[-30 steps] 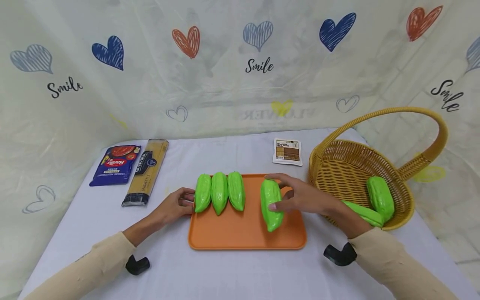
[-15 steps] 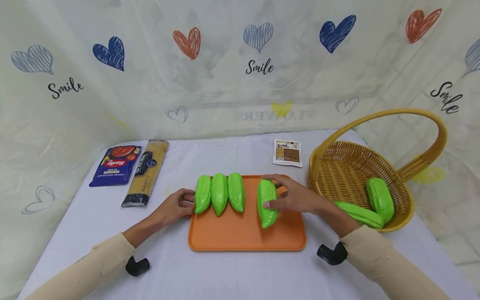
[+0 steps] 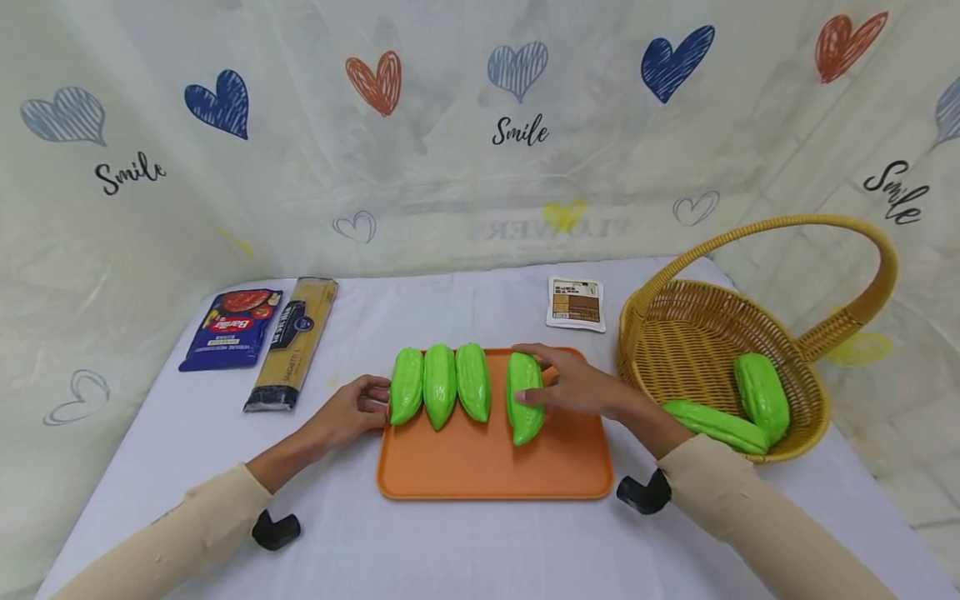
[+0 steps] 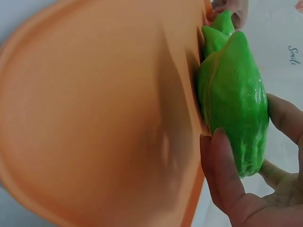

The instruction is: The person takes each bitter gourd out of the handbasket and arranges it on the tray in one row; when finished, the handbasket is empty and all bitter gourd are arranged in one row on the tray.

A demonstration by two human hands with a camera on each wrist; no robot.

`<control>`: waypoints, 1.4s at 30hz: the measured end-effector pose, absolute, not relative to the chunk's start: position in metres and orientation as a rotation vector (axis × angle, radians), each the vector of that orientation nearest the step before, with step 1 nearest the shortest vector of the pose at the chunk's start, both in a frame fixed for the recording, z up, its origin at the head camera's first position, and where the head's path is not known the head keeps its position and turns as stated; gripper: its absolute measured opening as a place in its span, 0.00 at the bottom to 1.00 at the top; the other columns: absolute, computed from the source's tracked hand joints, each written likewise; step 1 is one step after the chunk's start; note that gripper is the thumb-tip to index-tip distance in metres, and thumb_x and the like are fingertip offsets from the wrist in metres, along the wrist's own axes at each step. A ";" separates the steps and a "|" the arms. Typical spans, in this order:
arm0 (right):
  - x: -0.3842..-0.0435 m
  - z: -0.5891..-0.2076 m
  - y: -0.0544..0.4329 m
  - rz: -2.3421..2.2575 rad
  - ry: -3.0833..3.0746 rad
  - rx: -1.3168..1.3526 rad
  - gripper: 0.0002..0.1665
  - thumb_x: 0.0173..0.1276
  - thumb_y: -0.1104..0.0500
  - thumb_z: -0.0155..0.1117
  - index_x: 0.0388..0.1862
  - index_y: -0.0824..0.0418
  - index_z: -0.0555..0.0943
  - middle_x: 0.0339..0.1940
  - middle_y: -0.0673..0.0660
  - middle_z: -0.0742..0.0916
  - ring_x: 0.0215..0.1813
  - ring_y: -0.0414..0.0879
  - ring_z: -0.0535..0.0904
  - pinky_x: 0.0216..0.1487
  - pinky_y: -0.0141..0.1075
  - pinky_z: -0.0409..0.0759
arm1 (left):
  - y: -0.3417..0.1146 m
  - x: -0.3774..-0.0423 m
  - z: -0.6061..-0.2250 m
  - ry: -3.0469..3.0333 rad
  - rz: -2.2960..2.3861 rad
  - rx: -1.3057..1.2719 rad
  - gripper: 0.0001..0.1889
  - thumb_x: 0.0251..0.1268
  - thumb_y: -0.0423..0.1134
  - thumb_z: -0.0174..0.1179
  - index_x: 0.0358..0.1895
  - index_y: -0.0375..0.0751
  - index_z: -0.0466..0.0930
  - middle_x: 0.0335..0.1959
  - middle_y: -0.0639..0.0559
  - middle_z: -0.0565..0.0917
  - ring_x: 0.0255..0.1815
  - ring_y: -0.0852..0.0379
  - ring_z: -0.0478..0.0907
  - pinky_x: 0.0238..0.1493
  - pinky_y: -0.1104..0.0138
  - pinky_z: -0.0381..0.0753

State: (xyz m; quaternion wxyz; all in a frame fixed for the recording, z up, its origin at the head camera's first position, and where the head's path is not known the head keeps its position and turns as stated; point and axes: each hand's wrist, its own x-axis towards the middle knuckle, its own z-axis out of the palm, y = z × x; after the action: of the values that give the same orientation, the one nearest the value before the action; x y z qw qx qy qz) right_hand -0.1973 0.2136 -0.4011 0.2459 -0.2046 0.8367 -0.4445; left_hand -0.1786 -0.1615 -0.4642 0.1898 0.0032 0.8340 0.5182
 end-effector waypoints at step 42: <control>-0.224 -0.414 0.189 -1.137 2.364 -0.420 0.45 0.69 0.48 0.68 0.79 0.58 0.60 0.69 0.72 0.73 0.68 0.66 0.72 0.60 0.53 0.79 | -0.160 -0.176 -0.462 2.384 1.451 0.051 0.32 0.58 0.34 0.66 0.68 0.36 0.69 0.55 0.42 0.78 0.53 0.51 0.80 0.51 0.63 0.86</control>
State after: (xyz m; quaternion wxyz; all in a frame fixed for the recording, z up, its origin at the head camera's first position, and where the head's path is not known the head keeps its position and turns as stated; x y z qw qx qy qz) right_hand -0.2242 0.1886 -0.4143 0.2401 -0.1535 0.8638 -0.4156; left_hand -0.1759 -0.1604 -0.4623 0.1744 0.0179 0.8411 0.5117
